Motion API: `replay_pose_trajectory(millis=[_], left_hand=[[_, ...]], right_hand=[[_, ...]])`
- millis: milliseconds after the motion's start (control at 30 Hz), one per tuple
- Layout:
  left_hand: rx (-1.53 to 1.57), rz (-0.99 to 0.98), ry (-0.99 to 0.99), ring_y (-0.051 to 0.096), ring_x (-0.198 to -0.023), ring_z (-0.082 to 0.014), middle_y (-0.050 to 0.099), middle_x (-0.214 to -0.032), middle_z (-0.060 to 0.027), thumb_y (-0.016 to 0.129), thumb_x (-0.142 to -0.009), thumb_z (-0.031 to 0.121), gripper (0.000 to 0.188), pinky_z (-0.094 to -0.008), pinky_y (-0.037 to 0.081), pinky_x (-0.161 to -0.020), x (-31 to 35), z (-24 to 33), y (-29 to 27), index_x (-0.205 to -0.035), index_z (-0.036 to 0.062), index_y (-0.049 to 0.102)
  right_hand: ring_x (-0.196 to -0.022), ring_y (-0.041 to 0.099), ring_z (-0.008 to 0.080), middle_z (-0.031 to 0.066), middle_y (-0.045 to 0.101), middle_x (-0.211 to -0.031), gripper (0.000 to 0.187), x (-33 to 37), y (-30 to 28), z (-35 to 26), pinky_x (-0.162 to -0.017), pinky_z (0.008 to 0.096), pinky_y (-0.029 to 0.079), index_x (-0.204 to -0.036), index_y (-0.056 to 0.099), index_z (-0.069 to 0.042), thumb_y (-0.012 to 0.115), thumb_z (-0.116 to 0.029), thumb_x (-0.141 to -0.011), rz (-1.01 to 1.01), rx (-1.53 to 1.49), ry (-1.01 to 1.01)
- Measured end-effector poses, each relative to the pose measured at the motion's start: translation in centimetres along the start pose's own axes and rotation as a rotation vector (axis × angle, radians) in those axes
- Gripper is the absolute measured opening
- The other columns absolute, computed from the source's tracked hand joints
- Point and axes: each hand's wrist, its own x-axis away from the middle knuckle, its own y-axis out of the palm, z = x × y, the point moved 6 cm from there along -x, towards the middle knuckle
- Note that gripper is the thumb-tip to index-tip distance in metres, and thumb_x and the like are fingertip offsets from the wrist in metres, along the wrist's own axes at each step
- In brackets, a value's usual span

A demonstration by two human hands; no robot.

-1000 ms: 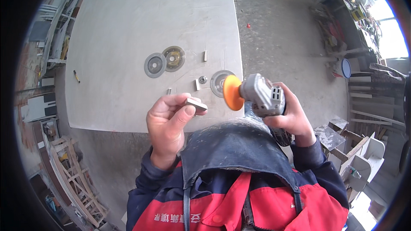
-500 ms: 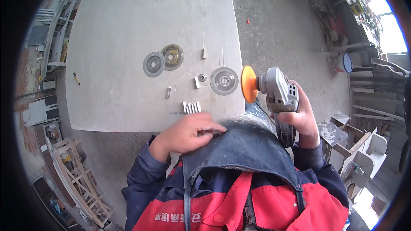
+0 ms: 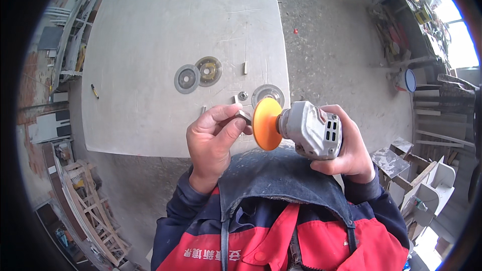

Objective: The person uses an angle grinder to grind the edges of small rectangular metal pieces. They switch between a white grinding disc and an orange polishing disc, handling each piece individually and placing them back on the workbench.

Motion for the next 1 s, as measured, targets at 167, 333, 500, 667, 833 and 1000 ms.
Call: replay_pose_trajectory(millis=[167, 333, 500, 667, 833, 1000], left_hand=[[-0.108, 0.015, 0.064, 0.072, -0.095, -0.0135, 0.076, -0.107, -0.0097, 0.072, -0.099, -0.005, 0.02, -0.0272, 0.059, -0.085, 0.5, 0.7, -0.1, -0.119, -0.0053, 0.073], [-0.304, 0.011, 0.101, 0.07, -0.095, -0.0112, 0.076, -0.107, -0.0087, 0.074, -0.098, -0.005, 0.021, -0.0249, 0.058, -0.083, 0.7, 1.8, 0.4, -0.119, -0.0058, 0.075], [-0.403, 0.048, 0.209, 0.07, -0.097, -0.0149, 0.076, -0.107, -0.0121, 0.073, -0.095, -0.007, 0.022, -0.0284, 0.057, -0.085, 1.3, 2.1, 0.0, -0.117, -0.0057, 0.076], [-0.33, 0.072, 0.232, 0.074, -0.098, -0.021, 0.075, -0.111, -0.0143, 0.073, -0.095, -0.007, 0.021, -0.0338, 0.06, -0.086, 1.5, 2.0, -0.6, -0.116, -0.0043, 0.075], [-0.165, 0.035, 0.18, 0.076, -0.099, -0.0268, 0.075, -0.112, -0.0167, 0.073, -0.096, -0.005, 0.021, -0.0392, 0.065, -0.086, 0.8, 1.8, -0.8, -0.117, -0.0038, 0.073], [0.006, 0.03, 0.149, 0.076, -0.101, -0.0272, 0.076, -0.108, -0.019, 0.072, -0.097, -0.007, 0.02, -0.043, 0.067, -0.087, 0.4, 2.1, 0.2, -0.116, -0.0063, 0.071]], right_hand=[[-0.108, 0.069, 0.0164, 0.011, 0.072, -0.114, 0.084, -0.5, 0.8, -0.9, -0.098, 0.0338, 0.054, -0.134, 0.056, 0.003, 0.093, -0.021, -0.063, -0.032, 0.103, -0.01], [-0.111, 0.07, 0.0196, 0.0121, 0.071, -0.117, 0.093, -0.7, 1.0, -0.9, -0.102, 0.0355, 0.053, -0.14, 0.05, 0.003, 0.094, -0.013, -0.059, -0.115, 0.167, 0.019], [-0.111, 0.07, 0.0194, 0.0126, 0.071, -0.118, 0.093, -0.7, 0.8, -0.7, -0.102, 0.0355, 0.053, -0.14, 0.048, 0.003, 0.094, -0.013, -0.061, -0.121, 0.186, 0.016], [-0.108, 0.071, 0.0173, 0.0108, 0.072, -0.114, 0.085, -0.7, 0.2, -0.1, -0.1, 0.0346, 0.054, -0.135, 0.052, 0.003, 0.092, -0.018, -0.064, -0.028, 0.126, 0.043], [-0.111, 0.07, 0.0181, 0.0106, 0.071, -0.119, 0.085, -0.3, -0.7, 0.4, -0.101, 0.0357, 0.054, -0.138, 0.05, 0.003, 0.091, -0.014, -0.065, 0.042, -0.002, -0.024], [-0.114, 0.069, 0.019, 0.011, 0.07, -0.121, 0.087, -0.2, -0.4, -0.3, -0.103, 0.0359, 0.053, -0.139, 0.05, 0.003, 0.091, -0.014, -0.065, 0.007, -0.074, -0.004]])
